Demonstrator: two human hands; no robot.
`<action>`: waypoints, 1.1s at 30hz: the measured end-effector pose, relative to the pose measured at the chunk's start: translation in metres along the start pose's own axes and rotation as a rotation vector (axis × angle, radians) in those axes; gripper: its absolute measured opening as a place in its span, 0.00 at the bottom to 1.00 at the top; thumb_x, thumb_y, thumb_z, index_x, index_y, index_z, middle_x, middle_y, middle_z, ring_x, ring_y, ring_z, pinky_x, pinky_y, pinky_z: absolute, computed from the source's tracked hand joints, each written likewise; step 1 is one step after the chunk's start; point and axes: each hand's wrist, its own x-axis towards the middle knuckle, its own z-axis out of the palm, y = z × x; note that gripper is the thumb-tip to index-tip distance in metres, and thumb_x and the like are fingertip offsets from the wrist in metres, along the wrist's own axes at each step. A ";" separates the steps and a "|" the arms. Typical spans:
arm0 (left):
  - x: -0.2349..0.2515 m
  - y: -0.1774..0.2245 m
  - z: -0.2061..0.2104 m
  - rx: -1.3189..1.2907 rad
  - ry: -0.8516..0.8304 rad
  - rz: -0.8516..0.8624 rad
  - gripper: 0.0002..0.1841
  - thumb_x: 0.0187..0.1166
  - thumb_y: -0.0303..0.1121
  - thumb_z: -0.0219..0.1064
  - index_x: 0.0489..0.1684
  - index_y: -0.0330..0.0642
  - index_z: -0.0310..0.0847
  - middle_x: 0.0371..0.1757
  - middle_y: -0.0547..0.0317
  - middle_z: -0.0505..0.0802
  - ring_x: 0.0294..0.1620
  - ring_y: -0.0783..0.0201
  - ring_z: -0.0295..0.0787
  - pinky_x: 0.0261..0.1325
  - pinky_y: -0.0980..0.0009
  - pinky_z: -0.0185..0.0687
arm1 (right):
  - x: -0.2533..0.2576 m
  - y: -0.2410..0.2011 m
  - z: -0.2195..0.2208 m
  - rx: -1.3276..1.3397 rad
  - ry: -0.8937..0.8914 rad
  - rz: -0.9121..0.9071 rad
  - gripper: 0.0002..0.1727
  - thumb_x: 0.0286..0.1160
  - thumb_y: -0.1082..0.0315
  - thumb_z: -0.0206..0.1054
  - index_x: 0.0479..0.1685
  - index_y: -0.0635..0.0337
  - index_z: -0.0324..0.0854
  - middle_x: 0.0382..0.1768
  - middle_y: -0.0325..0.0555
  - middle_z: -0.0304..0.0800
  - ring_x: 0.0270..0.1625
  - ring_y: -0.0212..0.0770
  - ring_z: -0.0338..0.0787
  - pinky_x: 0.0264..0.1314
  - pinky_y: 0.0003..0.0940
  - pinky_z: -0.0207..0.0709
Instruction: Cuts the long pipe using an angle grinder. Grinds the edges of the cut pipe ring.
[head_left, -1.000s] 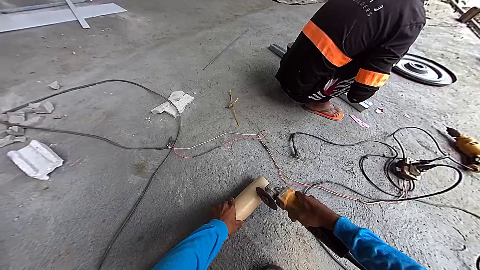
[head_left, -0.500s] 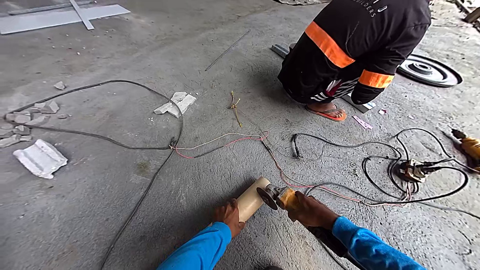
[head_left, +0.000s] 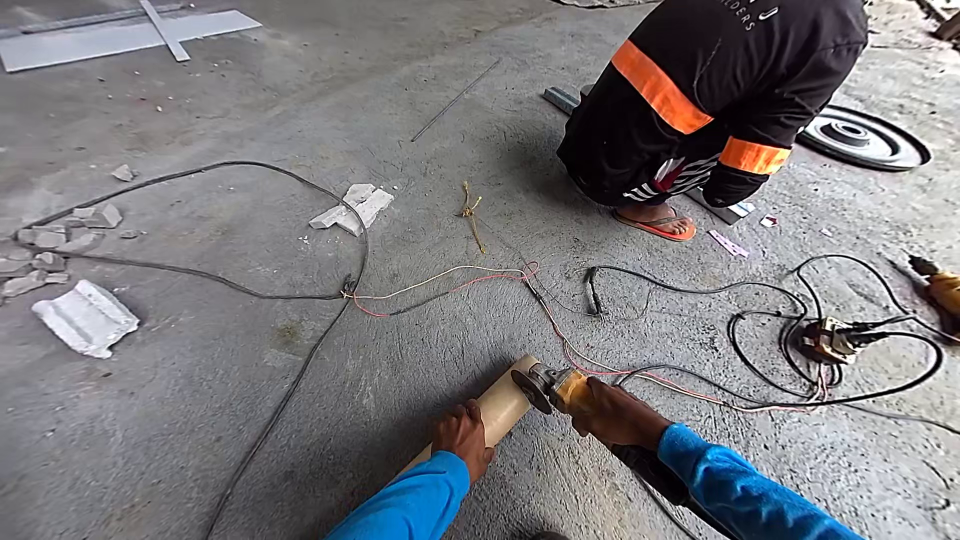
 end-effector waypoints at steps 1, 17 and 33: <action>-0.001 0.001 0.000 0.000 0.001 0.002 0.53 0.74 0.60 0.68 0.92 0.33 0.47 0.79 0.33 0.77 0.66 0.38 0.87 0.64 0.45 0.83 | 0.000 -0.001 0.000 0.000 0.001 0.006 0.48 0.56 0.36 0.77 0.73 0.60 0.72 0.57 0.59 0.89 0.63 0.60 0.89 0.65 0.65 0.79; -0.004 0.013 0.015 0.044 0.046 -0.025 0.51 0.77 0.55 0.68 0.92 0.30 0.46 0.80 0.28 0.74 0.67 0.35 0.85 0.60 0.46 0.85 | 0.000 -0.016 -0.005 -0.026 -0.003 0.021 0.47 0.56 0.37 0.77 0.72 0.61 0.72 0.59 0.59 0.88 0.65 0.60 0.88 0.66 0.65 0.79; -0.005 -0.030 0.025 -0.168 -0.129 0.137 0.73 0.54 0.51 0.86 0.97 0.66 0.20 0.76 0.28 0.78 0.65 0.33 0.85 0.63 0.38 0.83 | -0.024 0.010 -0.029 0.319 0.128 -0.153 0.29 0.63 0.48 0.78 0.58 0.57 0.79 0.39 0.42 0.93 0.45 0.41 0.93 0.56 0.50 0.84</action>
